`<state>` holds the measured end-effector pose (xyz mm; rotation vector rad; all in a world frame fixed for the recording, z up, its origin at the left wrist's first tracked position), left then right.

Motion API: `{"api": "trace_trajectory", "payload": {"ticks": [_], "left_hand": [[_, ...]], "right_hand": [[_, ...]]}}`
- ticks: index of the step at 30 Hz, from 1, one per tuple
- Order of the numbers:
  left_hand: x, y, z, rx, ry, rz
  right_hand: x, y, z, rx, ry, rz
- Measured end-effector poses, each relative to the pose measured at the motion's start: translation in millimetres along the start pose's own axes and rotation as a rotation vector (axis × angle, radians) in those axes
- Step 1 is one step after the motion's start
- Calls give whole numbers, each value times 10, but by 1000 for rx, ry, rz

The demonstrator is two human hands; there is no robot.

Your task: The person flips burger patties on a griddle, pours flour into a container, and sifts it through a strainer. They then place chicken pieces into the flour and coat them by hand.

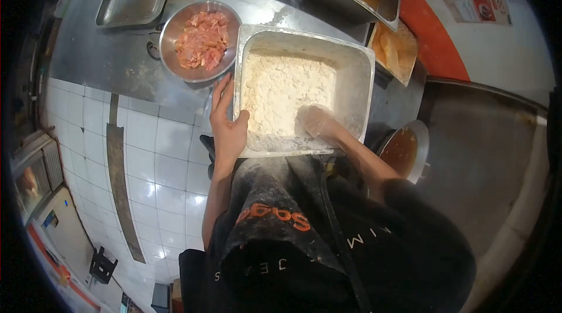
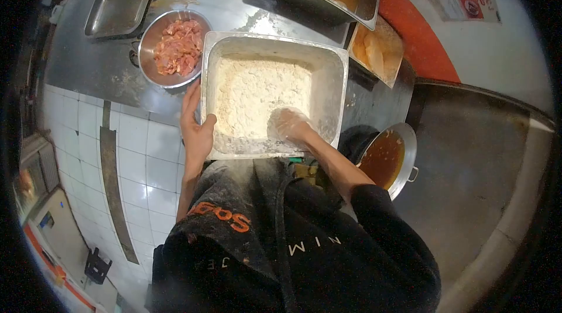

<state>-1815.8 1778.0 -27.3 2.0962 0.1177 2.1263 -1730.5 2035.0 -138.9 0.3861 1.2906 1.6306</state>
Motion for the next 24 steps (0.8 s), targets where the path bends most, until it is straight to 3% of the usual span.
{"api": "trace_trajectory", "payload": {"ticks": [2,5,8,9,10,12,14,15,17,18,23,24], "left_hand": [[17,5,-10,-1,-2,-1],[23,-14,-26,-2,6,-40],[25,10,-12,16,-36,-33],[27,9,2,12,-23,-46],[21,6,5,16,-10,-58],[-14,14,10,33,-21,-44],[1,25,12,26,-34,-26],[20,24,7,23,-10,3],[14,-8,-3,20,9,39],[-2,-8,-2,22,5,70],[6,19,5,52,-8,17],[-10,16,7,54,-12,22]], "right_hand": [[-131,-9,-210,58,30,-123],[-408,90,-495,-57,140,-65],[-579,772,-697,-375,-348,-543],[-419,684,-633,-278,-447,-835],[-381,822,-580,-279,-438,-830],[-183,1193,-459,0,-512,-983],[521,931,-317,100,-901,-941],[558,1032,-379,103,-904,-942],[594,1318,-399,-62,-1093,-384],[532,1281,-414,-63,-1093,-382],[-146,989,-691,77,-626,-640],[-93,1117,-719,71,-613,-634]]}}
Point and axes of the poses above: each hand's wrist, its own z-axis away from the middle knuckle, its own y-axis out of the back of the hand, x = y × z, the point moved 6 cm from there along -z, towards the middle knuckle, and after that the axes turned 6 degrees about -y, right-handed, at the moved point
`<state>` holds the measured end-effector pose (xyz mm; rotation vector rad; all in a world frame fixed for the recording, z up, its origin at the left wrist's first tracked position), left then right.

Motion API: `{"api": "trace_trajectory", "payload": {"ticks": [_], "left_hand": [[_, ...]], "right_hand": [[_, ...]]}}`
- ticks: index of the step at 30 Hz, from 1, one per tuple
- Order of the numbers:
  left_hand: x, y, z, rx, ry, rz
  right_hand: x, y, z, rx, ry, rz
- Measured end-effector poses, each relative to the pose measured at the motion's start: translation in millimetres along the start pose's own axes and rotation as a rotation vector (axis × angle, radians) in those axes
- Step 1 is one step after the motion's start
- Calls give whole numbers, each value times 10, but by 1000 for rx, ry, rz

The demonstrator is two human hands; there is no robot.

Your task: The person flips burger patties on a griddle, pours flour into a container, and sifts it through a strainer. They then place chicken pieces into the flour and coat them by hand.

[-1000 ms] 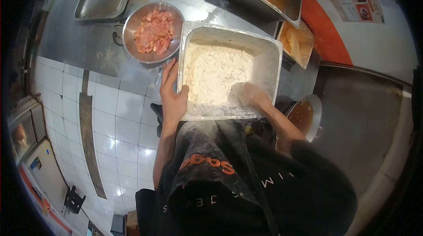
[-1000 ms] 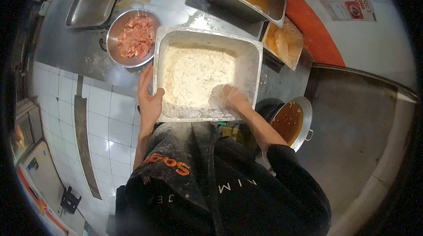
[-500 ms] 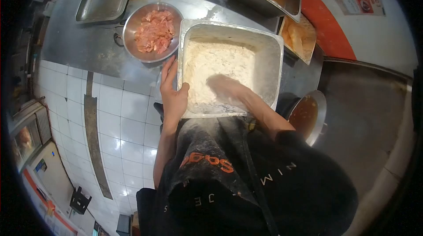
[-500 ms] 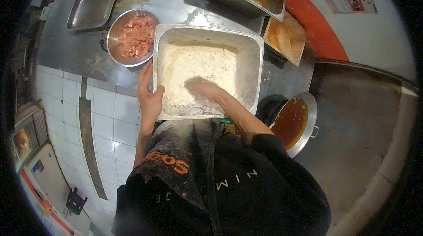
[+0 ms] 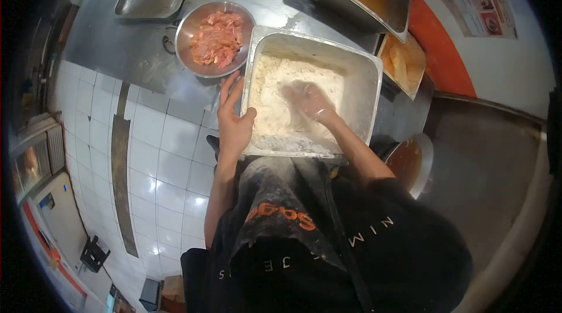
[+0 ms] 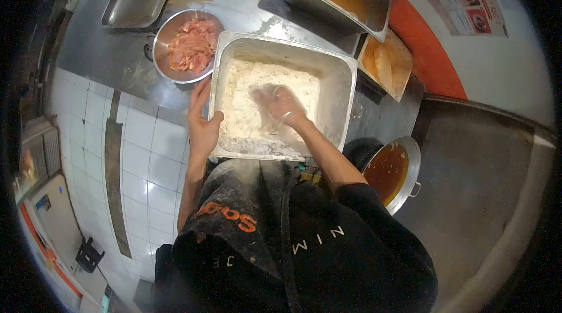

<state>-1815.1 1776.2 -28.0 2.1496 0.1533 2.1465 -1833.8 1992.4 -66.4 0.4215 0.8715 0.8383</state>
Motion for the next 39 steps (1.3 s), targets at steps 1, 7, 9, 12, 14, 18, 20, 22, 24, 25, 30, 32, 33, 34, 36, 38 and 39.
{"api": "trace_trajectory", "payload": {"ticks": [1,7,9,12,14,18,20,22,24,25,30,32,33,34,36,38,39], "left_hand": [[-15,10,21,2,1,2],[-46,25,17,-7,-26,-27],[-63,35,32,9,-29,-73],[-82,68,53,41,-21,-150],[-37,72,63,32,-32,-134],[-57,125,137,29,-42,-55],[38,278,226,-15,-145,-34],[137,585,403,-89,-182,41],[103,1061,563,-68,-205,59],[37,1346,658,-117,-132,134],[-772,2556,937,184,213,377],[-1126,3049,972,329,390,268],[-1337,3258,981,399,353,230],[-1586,3421,971,470,314,191],[-2093,3589,972,569,263,215],[-2283,3776,934,662,208,233],[-2372,3797,947,638,335,213]], "right_hand": [[-3,161,-39,-89,-141,-102],[-237,-179,-252,152,33,146],[-246,-295,-141,3,183,184],[-275,-46,122,-198,308,206],[-404,387,364,238,318,206],[-537,781,1044,624,287,-140],[-31,660,936,422,209,-570],[-374,333,1143,386,191,499],[227,298,1117,453,95,-125],[473,250,1091,475,-6,-750],[-742,-127,1668,567,33,25],[-1331,-373,1682,638,19,349],[-1421,-394,1708,714,3,171],[-1513,-432,1711,786,-11,-9],[-2008,-723,1639,845,102,-100],[-2527,-1056,1463,727,358,-389],[-2872,-1267,1356,604,429,-392]]}}
Point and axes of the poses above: each hand's wrist, its own z-axis away from the middle knuckle, its own y-axis out of the back of the hand, x = y × z, the point moved 6 cm from there along -z, towards the middle knuckle, and after that the axes turned 6 degrees about -y, right-handed, at the moved point
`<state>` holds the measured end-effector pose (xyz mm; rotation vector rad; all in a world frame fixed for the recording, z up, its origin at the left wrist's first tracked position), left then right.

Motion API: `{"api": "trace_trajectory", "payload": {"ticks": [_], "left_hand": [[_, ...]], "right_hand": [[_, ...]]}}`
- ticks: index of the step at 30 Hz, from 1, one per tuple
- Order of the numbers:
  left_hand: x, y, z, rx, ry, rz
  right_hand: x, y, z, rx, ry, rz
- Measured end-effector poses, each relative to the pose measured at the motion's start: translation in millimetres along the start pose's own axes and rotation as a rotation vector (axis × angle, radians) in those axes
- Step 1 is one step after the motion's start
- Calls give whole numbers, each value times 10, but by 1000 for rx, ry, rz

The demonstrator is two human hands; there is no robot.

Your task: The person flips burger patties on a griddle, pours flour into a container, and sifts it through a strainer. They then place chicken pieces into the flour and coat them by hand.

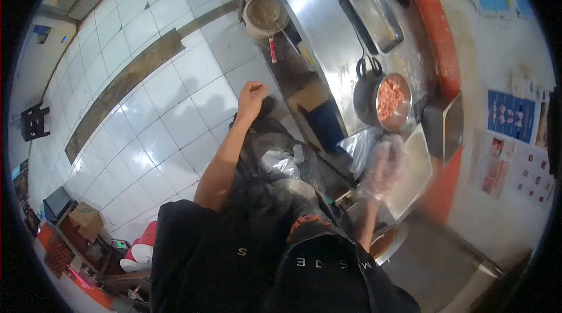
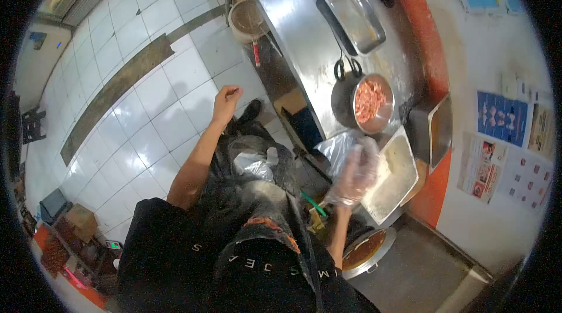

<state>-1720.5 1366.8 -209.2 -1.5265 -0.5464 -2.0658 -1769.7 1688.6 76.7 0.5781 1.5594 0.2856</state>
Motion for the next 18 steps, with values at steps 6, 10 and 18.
{"api": "trace_trajectory", "payload": {"ticks": [6,10,18], "left_hand": [[-673,189,-223,-6,202,-91],[-1103,561,-368,125,225,24],[-2056,764,-1626,418,532,191]], "right_hand": [[58,-2425,-259,-561,24,70],[1046,-3931,-616,-679,-29,216],[2856,-5621,-1540,-486,-376,659]]}}
Point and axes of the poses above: each hand's wrist, its own z-axis away from the middle knuckle, its own y-axis out of the back of the hand, x = y × z, the point moved 6 cm from there along -z, towards the middle knuckle, and after that the axes turned 6 degrees about -y, right-handed, at the moved point
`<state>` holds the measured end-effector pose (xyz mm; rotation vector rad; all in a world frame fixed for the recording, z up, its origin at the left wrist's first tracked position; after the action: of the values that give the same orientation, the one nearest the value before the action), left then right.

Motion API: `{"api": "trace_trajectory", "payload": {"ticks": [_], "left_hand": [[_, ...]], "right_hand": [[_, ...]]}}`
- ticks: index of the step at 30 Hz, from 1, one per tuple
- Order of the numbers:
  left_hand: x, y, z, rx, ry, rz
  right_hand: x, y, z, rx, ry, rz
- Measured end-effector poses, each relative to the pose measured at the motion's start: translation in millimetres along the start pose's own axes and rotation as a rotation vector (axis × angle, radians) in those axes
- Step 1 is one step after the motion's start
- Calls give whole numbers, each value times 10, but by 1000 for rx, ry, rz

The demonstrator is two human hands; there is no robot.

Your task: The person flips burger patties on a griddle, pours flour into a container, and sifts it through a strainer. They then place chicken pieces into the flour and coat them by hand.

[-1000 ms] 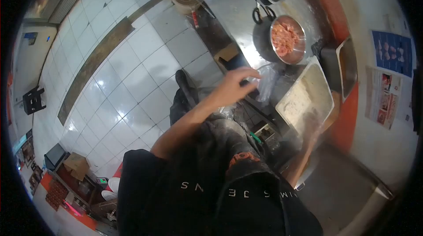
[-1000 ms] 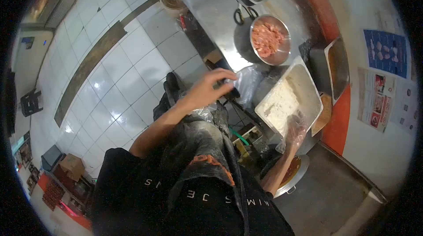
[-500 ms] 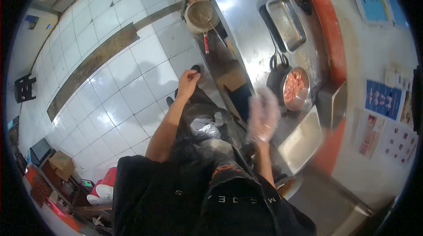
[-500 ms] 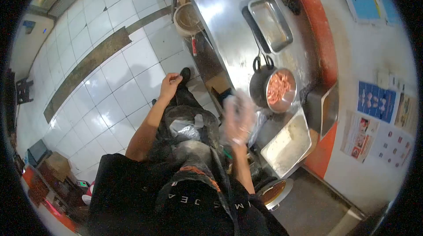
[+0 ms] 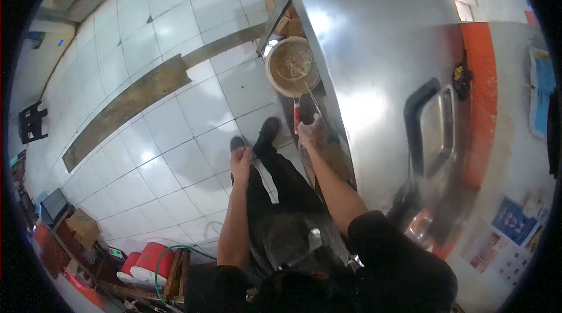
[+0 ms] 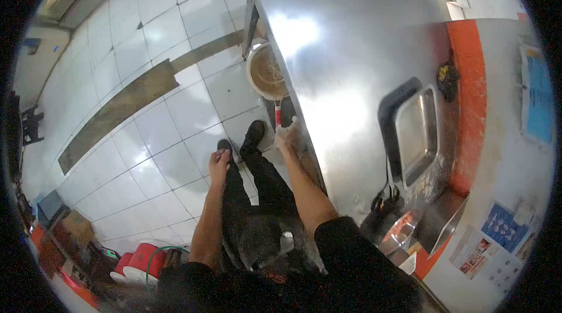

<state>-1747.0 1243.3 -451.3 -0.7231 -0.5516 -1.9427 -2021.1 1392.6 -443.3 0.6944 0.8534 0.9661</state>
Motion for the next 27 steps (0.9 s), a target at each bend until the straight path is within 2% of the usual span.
{"api": "trace_trajectory", "payload": {"ticks": [2,5,7,9,10,11,13,14,16,17,19,21,22,24,26,27], "left_hand": [[-243,-303,-535,-80,-57,18],[88,-828,-893,-114,-11,-64],[-23,-1155,-1245,-155,17,-49],[-67,-1462,-1570,-198,33,-37],[-26,-1610,-1654,-194,35,23],[16,-1736,-1733,-190,40,84],[-13,-1942,-1948,-197,47,34],[-113,-2042,-2088,-172,46,61],[-227,-2191,-2314,-145,39,39],[-263,-2255,-2358,-146,47,41],[-194,-2325,-2442,-79,7,-54],[-310,-2377,-2612,-59,-1,-122],[-320,-2390,-2692,-38,-13,-188],[-258,-2384,-2673,-13,11,-226],[-153,-2345,-2560,13,34,-266],[-21,-2258,-2427,85,-49,-318]], "right_hand": [[-203,70,-70,-4,-66,67],[-340,32,-184,-2,-172,136],[-251,-179,-383,-1,-207,141],[-223,-337,-628,35,38,-1],[-256,-353,-703,-5,37,225],[-292,-356,-751,-1,33,232],[-354,-334,-743,-176,-248,339],[-194,-420,-842,-172,-252,346],[35,-545,-943,-132,-56,162],[151,-515,-875,-132,-60,169],[59,-313,-528,-188,-128,-86],[471,-306,-376,-91,-153,-64],[452,-228,-247,-87,-152,-73],[267,32,105,-79,-151,220],[377,133,280,-118,-161,178],[401,153,336,-163,-171,141]]}}
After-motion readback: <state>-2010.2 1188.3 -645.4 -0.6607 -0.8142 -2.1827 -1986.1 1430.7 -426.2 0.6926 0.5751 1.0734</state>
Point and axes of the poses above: each hand's wrist, its own z-axis away from the middle knuckle, its own y-axis out of the back of the hand, x = y × z, the point moved 6 cm from there along -z, towards the middle knuckle, and after that the axes turned 6 degrees about -y, right-handed, at the moved point
